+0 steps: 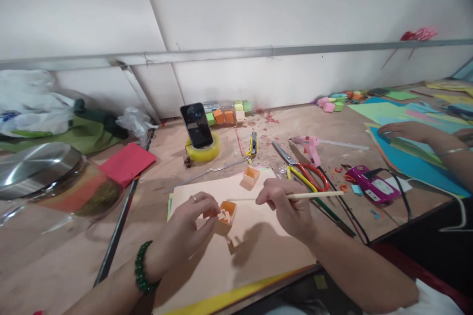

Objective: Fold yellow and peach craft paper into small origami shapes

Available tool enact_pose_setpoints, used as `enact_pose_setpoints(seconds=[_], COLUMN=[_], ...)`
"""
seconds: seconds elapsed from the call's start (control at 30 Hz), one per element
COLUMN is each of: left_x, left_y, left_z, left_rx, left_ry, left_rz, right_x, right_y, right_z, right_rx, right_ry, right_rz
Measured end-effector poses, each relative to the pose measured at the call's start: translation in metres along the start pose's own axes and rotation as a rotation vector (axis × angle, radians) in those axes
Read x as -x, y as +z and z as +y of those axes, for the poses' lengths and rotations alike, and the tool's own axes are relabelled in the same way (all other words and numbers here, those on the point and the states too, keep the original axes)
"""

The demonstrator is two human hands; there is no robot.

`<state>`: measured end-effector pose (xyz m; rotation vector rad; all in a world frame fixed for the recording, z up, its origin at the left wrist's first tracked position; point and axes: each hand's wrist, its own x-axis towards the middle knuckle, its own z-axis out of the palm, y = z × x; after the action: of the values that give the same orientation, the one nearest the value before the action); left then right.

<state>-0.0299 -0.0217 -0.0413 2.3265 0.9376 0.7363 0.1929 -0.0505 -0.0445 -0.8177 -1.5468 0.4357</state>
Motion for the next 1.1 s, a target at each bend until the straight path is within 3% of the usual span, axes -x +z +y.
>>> enact_pose_setpoints(seconds=[0.17,0.5,0.6,0.83,1.1], left_x=[-0.001,-0.005,-0.006,-0.005,-0.004], left_y=[0.001,0.004,0.005,0.007,0.012], left_z=[0.002,0.006,0.006,0.004,0.0], left_rx=[-0.023,-0.059,-0.066,-0.075,-0.041], left_ry=[-0.004,0.004,0.002,-0.023,-0.128], left_rz=[-0.011,-0.043,-0.044,-0.048,-0.073], right_x=[-0.005,-0.001,0.002,0.005,0.004], right_y=[0.003,0.021,0.024,0.023,0.025], right_z=[-0.008,0.004,0.01,0.008,-0.002], right_rx=[0.089,0.013,0.024,0.196,0.349], right_ry=[-0.008,0.256,0.258,0.066,-0.187], right_rz=[-0.151,-0.21,-0.248,-0.367,-0.371])
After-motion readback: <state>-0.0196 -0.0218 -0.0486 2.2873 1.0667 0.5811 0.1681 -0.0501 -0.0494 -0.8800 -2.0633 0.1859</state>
